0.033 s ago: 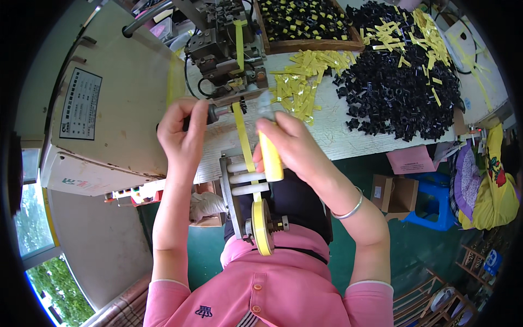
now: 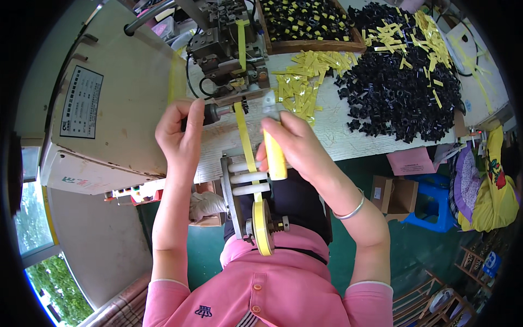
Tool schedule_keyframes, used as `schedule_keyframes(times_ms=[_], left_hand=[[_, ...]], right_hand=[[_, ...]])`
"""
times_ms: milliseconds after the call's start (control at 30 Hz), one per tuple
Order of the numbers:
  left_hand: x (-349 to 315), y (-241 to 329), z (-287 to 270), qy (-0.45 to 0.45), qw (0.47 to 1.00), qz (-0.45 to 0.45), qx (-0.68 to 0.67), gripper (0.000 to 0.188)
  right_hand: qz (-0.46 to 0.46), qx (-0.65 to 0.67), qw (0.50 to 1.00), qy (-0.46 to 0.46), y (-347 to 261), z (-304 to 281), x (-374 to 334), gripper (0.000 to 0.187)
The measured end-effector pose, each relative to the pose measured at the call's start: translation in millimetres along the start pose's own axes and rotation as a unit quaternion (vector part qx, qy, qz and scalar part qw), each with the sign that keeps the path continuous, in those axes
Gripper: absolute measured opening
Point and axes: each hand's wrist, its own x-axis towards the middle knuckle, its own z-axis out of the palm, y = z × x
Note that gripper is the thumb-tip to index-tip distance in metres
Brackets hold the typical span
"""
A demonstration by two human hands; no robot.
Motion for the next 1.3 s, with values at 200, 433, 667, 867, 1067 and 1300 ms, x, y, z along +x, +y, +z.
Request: schedule_keyframes(times_ms=[200, 433, 667, 867, 1067, 1300], left_hand=[[-2.5, 8.2, -5.3, 0.017, 1.0, 0.011, 0.017, 0.022], [-1.2, 13.3, -3.4, -0.065, 0.988, 0.098, 0.101, 0.015], [1.2, 12.7, 1.8, -0.207, 0.94, 0.11, 0.246, 0.043], [-0.5, 8.9, 5.0, -0.199, 0.941, 0.114, 0.247, 0.045], [-1.5, 7.7, 4.6, -0.194, 0.943, 0.112, 0.245, 0.045], [-1.6, 7.0, 4.9, -0.189, 0.94, 0.123, 0.256, 0.043]], right_hand=[[-0.014, -0.03, 0.999, 0.012, 11.9, -8.9, -3.2, 0.027], [-0.024, -0.075, 0.996, 0.041, 8.4, -22.9, -7.0, 0.024], [-0.368, -0.668, 0.643, 0.058, -32.1, -8.1, -8.6, 0.022], [-0.333, -0.763, 0.549, 0.076, -25.3, 7.5, 4.1, 0.022], [-0.331, -0.782, 0.52, 0.092, -25.2, 14.3, 0.1, 0.023], [-0.33, -0.779, 0.521, 0.109, -22.1, 18.5, 2.5, 0.024]])
